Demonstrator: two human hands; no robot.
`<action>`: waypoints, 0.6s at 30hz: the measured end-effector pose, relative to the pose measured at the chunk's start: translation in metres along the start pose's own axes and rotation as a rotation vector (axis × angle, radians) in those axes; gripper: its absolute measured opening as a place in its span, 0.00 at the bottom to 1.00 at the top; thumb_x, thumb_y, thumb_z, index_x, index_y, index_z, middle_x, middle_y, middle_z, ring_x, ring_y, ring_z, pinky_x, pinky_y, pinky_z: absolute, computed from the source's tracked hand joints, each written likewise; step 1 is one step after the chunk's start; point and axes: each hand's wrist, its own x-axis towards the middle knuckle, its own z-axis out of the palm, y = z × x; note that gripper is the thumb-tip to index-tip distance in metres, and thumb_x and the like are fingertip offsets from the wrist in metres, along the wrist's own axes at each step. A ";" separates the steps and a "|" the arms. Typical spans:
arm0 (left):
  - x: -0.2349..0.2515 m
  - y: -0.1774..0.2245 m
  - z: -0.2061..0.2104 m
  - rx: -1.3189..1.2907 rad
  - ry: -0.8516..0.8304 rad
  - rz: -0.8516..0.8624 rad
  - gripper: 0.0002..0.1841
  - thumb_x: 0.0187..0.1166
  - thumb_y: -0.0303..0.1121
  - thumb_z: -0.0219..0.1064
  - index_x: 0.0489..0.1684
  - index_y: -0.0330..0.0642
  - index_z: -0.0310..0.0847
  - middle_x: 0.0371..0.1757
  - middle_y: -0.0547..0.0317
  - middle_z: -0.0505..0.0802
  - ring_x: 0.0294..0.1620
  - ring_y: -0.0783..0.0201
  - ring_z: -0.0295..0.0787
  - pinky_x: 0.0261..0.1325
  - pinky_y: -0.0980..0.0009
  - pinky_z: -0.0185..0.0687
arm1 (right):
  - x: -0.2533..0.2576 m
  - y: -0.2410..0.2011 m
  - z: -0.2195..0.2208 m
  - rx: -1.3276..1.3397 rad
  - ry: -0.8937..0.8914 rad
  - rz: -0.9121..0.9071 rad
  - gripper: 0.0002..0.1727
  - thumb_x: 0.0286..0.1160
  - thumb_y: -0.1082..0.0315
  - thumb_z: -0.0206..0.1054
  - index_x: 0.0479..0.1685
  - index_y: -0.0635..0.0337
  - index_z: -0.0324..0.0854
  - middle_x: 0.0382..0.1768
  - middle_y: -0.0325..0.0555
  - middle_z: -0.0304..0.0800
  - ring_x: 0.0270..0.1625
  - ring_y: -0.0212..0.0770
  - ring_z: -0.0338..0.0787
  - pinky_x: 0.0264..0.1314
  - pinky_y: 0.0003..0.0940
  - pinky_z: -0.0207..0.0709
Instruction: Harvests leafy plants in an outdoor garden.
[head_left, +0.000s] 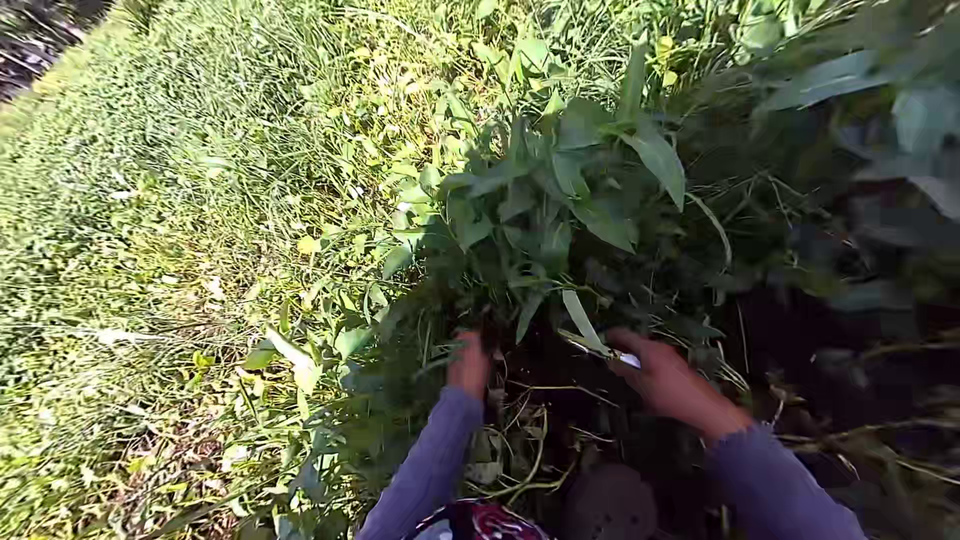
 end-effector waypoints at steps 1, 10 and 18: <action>-0.003 -0.011 0.000 -0.014 0.040 0.008 0.20 0.89 0.32 0.61 0.76 0.37 0.78 0.74 0.33 0.84 0.71 0.34 0.85 0.72 0.35 0.79 | 0.007 -0.012 0.005 -0.018 -0.009 -0.010 0.22 0.83 0.70 0.65 0.76 0.55 0.77 0.64 0.60 0.87 0.63 0.59 0.88 0.67 0.62 0.79; 0.023 0.030 0.019 0.286 -0.018 0.482 0.17 0.78 0.19 0.66 0.65 0.32 0.85 0.74 0.35 0.84 0.70 0.36 0.86 0.70 0.41 0.84 | 0.055 -0.050 0.018 0.090 0.352 -0.008 0.24 0.87 0.68 0.61 0.80 0.63 0.72 0.67 0.72 0.82 0.66 0.71 0.85 0.67 0.71 0.75; 0.058 0.044 0.010 0.234 -0.047 0.083 0.24 0.83 0.24 0.63 0.78 0.28 0.72 0.71 0.26 0.83 0.67 0.29 0.85 0.68 0.35 0.82 | 0.053 -0.041 0.002 0.068 0.275 0.013 0.21 0.88 0.64 0.60 0.77 0.53 0.75 0.66 0.65 0.85 0.66 0.67 0.86 0.65 0.71 0.77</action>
